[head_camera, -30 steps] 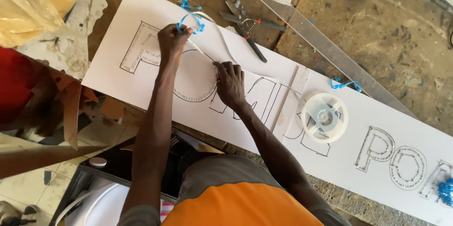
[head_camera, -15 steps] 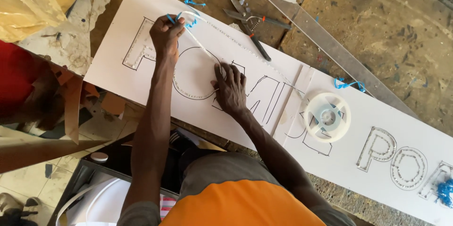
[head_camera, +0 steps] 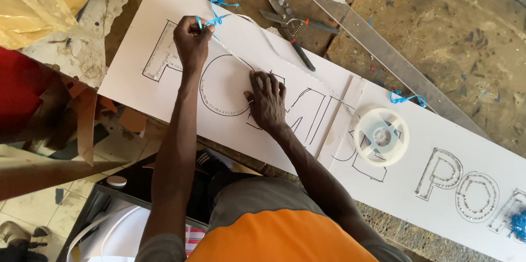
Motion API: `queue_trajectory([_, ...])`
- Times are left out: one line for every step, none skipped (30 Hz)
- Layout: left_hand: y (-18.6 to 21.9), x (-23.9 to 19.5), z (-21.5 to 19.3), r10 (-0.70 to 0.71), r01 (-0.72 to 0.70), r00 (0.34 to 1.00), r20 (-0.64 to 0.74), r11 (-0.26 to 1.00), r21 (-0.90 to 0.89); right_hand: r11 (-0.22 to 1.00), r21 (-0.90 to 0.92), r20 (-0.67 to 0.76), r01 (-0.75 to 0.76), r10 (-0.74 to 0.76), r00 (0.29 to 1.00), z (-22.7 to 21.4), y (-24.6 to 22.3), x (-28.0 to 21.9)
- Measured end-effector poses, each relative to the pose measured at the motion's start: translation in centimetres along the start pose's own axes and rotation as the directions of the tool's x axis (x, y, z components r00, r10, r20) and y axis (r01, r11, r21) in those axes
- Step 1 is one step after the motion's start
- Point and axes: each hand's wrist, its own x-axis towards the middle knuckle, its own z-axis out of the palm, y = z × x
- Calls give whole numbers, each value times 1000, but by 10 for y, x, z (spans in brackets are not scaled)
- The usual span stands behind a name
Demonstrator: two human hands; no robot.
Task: Applying blue flexible adhesive strips to the outlines of letters on a sign board
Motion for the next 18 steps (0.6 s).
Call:
queue_trajectory([-2,-1,-2,-3,3,1000,-3,1000,1,1000,1,4,2,-2,1000,-3,-2,5])
queue_trajectory([-4,-1,-4,2,-1,1000,-8,998,64,999,49,-25,-3,4,1000,-7,-4,10])
queue_trajectory([-6,-2,-6,8,-7,1000,-12,992,126,995,97,-56,-6,12,998,-10,-7,15])
queue_trajectory([-4,-7,-8,6,-4,1000,-16,992,127,995,98,-53,-4,9,999,-9,-6,12])
queue_trajectory([-1,-8,-8,23,-22,1000,-3,988,151,996,90,-31,-1,4,1000,-8,-4,13])
queue_trajectory([2,-8,-8,39,-40,999,10,984,176,997,81,-9,1,-1,1000,-7,-2,15])
queue_trajectory([0,-7,-9,42,-44,999,12,984,174,997,80,-12,0,1,1000,-9,-3,17])
queue_trajectory([-3,-6,-10,42,-44,999,11,982,184,998,60,-9,11,-11,1000,-12,-4,19])
queue_trajectory([-6,-7,-12,41,-41,999,4,980,195,999,42,-3,28,-28,1000,-13,-5,21])
queue_trajectory([-3,-8,-11,43,-42,999,0,980,195,999,42,-4,32,-32,999,-12,-2,24])
queue_trajectory([1,-10,-12,41,-42,999,10,977,210,997,69,-37,36,-34,999,-10,0,26])
queue_trajectory([4,-11,-13,39,-43,999,21,973,226,995,96,-70,41,-34,997,-8,2,29])
queue_trajectory([2,-12,-13,37,-40,999,20,973,226,994,97,-67,41,-34,997,-6,5,28])
queue_trajectory([0,-13,-13,48,-52,999,23,970,237,995,75,-56,68,-64,996,-4,9,27])
queue_trajectory([-1,-9,-12,66,-70,997,26,967,246,994,53,-50,98,-96,994,-2,14,30])
queue_trajectory([-7,-10,-13,70,-74,997,25,967,245,994,52,-53,101,-98,994,5,14,29])
queue_trajectory([-13,-11,-14,121,-122,992,21,956,267,994,60,-53,89,-86,995,12,16,29])
queue_trajectory([-19,-11,-14,172,-169,985,18,942,289,995,68,-53,77,-74,996,20,18,30])
